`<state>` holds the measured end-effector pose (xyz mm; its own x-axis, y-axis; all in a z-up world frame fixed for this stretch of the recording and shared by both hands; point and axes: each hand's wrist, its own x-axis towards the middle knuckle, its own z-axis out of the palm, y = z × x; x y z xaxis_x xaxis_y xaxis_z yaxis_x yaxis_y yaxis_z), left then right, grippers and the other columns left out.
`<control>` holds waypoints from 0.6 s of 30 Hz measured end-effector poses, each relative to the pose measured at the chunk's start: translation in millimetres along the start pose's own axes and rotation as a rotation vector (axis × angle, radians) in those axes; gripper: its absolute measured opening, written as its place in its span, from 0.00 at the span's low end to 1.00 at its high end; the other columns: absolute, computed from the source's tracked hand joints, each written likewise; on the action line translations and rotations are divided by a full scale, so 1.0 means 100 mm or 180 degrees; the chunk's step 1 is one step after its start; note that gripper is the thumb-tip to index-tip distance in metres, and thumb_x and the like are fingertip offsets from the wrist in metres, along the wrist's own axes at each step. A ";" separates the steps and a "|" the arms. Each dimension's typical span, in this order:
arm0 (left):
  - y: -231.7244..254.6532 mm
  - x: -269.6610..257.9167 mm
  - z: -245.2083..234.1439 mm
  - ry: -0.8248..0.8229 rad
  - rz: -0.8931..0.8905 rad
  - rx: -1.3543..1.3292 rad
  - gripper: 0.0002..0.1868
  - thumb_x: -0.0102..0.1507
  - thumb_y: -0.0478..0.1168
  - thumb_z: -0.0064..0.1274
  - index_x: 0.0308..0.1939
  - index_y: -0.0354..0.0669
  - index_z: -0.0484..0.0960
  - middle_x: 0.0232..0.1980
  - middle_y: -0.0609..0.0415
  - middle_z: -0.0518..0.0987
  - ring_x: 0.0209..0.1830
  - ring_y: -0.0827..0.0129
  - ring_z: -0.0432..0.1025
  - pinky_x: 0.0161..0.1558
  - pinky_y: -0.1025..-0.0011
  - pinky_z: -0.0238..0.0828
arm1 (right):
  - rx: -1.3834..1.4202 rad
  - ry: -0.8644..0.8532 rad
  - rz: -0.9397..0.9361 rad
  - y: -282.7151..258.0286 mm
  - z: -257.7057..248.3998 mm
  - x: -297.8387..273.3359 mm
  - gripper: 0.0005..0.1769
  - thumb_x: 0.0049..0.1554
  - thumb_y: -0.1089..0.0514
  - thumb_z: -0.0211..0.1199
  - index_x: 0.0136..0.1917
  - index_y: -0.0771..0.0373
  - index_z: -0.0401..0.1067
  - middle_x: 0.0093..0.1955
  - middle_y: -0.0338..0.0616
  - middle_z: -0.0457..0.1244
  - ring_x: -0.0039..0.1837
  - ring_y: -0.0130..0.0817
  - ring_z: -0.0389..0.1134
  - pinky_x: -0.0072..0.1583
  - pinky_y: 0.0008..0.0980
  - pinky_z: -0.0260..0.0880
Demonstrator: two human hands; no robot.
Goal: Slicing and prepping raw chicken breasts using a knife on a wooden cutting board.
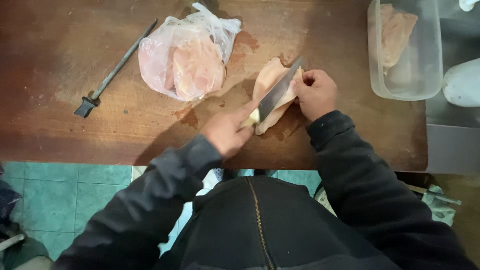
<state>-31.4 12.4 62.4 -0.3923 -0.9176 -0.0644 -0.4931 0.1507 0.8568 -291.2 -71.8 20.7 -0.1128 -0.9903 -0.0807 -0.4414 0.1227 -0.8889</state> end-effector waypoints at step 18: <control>0.45 -0.58 -0.53 -0.0124 -0.0274 -0.0268 0.33 0.61 0.38 0.55 0.72 0.52 0.70 0.54 0.43 0.84 0.47 0.59 0.82 0.50 0.66 0.76 | 0.0300 -0.0397 -0.0194 -0.08 -0.19 -0.05 0.22 0.58 0.67 0.62 0.65 0.63 0.64 0.51 0.43 0.67 0.45 0.26 0.70 0.40 0.28 0.74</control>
<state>9.8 52.7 131.8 -0.3820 -0.9106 -0.1579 -0.4600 0.0392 0.8871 -304.3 -66.8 36.3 0.0257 -0.9968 -0.0754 -0.3579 0.0612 -0.9318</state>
